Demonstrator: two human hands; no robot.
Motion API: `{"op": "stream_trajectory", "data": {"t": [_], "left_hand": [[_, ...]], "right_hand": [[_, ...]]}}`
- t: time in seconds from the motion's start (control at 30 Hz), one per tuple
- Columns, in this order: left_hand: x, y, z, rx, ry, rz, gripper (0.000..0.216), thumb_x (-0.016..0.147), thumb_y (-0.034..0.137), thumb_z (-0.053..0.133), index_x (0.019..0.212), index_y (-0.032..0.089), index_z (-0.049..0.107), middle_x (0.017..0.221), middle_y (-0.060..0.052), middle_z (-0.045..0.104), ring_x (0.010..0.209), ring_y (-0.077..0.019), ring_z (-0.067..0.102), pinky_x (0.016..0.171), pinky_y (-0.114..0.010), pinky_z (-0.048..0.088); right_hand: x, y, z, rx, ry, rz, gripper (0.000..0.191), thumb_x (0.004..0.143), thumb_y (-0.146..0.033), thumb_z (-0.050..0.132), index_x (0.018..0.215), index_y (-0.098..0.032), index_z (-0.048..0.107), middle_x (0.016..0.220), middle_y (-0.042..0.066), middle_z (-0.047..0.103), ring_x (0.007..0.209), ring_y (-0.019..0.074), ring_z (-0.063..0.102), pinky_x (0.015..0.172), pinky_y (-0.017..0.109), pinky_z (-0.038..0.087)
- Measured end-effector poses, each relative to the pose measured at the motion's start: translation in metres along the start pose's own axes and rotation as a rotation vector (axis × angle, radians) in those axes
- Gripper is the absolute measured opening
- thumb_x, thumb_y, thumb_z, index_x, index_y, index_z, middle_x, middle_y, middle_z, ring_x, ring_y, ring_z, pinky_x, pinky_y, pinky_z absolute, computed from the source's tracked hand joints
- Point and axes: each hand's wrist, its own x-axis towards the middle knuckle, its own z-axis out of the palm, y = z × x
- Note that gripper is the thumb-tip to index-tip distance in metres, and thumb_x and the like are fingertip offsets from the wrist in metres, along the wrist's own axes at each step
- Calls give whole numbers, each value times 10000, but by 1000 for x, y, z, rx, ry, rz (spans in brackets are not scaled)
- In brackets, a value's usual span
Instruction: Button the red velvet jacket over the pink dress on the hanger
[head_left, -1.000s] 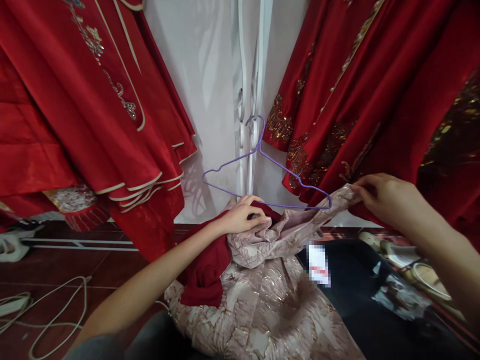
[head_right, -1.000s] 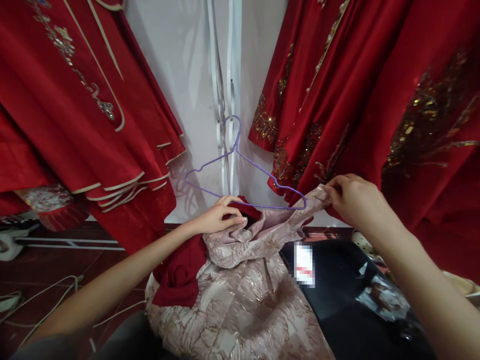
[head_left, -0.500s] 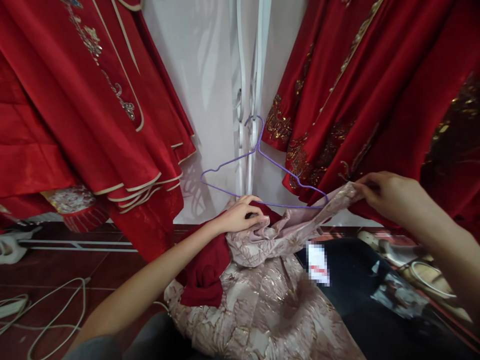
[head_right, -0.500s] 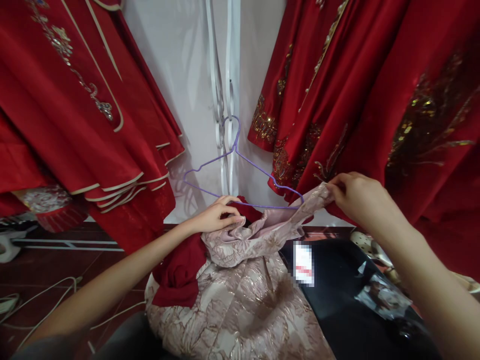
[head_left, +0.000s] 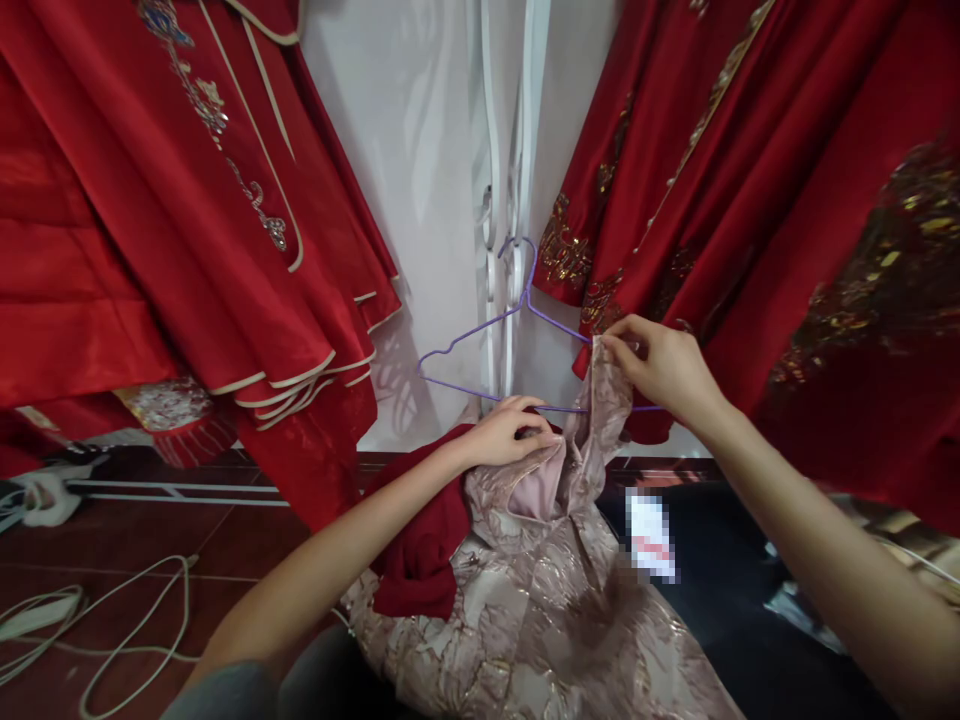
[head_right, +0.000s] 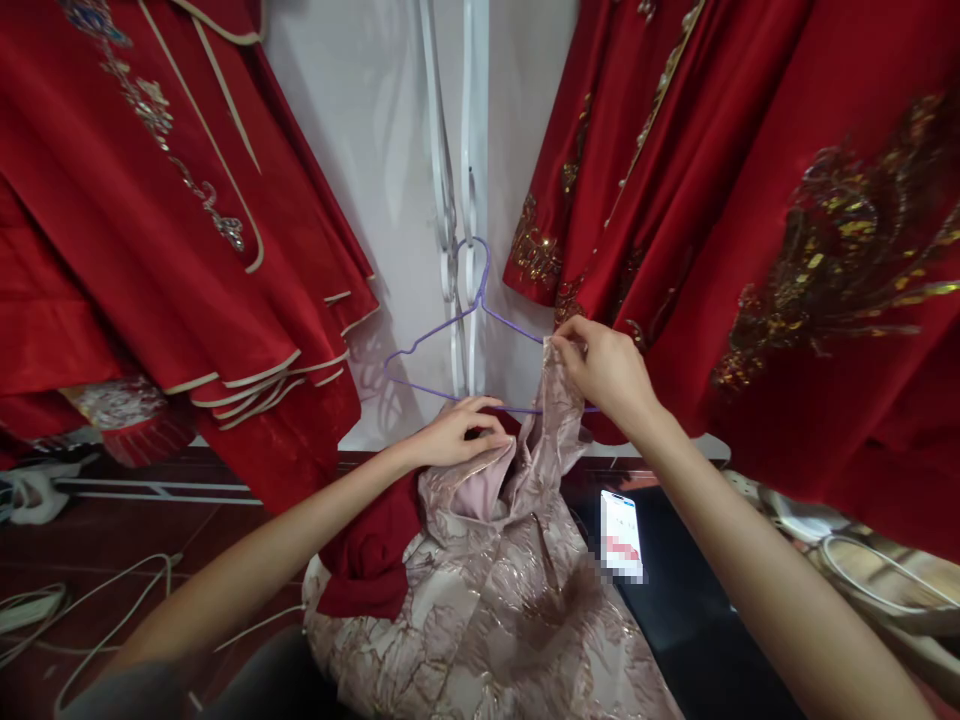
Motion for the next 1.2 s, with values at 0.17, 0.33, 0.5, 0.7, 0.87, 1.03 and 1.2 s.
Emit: {"op": "stream_trajectory", "data": {"t": [0.17,0.33,0.5,0.7,0.87,1.03,1.2], "left_hand": [[-7,1,0,10,44,10,210,889,369,545,849,214,682,1268,-73,559,1219,-214,478,1052,-396,330],[-19,-17,-19,-13,396,-34,242,916,353,484,853,189,650,1181,-83,584,1147,-187,514,1029,-343,352],[-55,-68,-67,60,713,-309,305,895,401,466,842,162,648,860,-53,658,840,-178,591,778,-277,444],[-107,-125,-78,108,769,-633,347,830,459,497,829,161,674,790,-52,687,728,-187,607,674,-259,432],[-111,-141,-68,43,778,-667,380,812,501,499,790,165,676,727,-39,681,660,-176,592,619,-245,420],[-108,-135,-66,-4,827,-579,373,823,496,511,864,168,682,772,-34,684,699,-171,597,670,-247,449],[-101,-131,-73,-29,860,-474,391,829,497,523,910,157,696,856,-58,688,777,-179,606,743,-267,466]], "right_hand": [[-5,8,36,98,57,77,273,907,-435,429,945,-233,608,823,68,702,726,244,646,632,312,415],[-15,11,38,129,61,32,328,922,-484,393,897,-229,596,826,61,684,699,217,619,635,302,408],[-7,25,25,167,-24,68,333,885,-523,456,860,-234,618,692,20,653,628,195,599,607,291,410],[-4,33,25,205,-48,49,280,871,-478,494,911,-239,633,815,17,695,720,200,630,646,289,432],[-4,31,25,198,-47,55,282,873,-476,493,896,-234,635,803,19,696,712,199,629,635,285,434],[-3,32,24,183,-40,51,298,868,-494,495,910,-235,638,788,25,701,692,201,630,614,285,433],[-2,33,23,199,-64,43,295,868,-492,495,899,-234,635,767,24,695,701,205,629,615,285,435]]}}
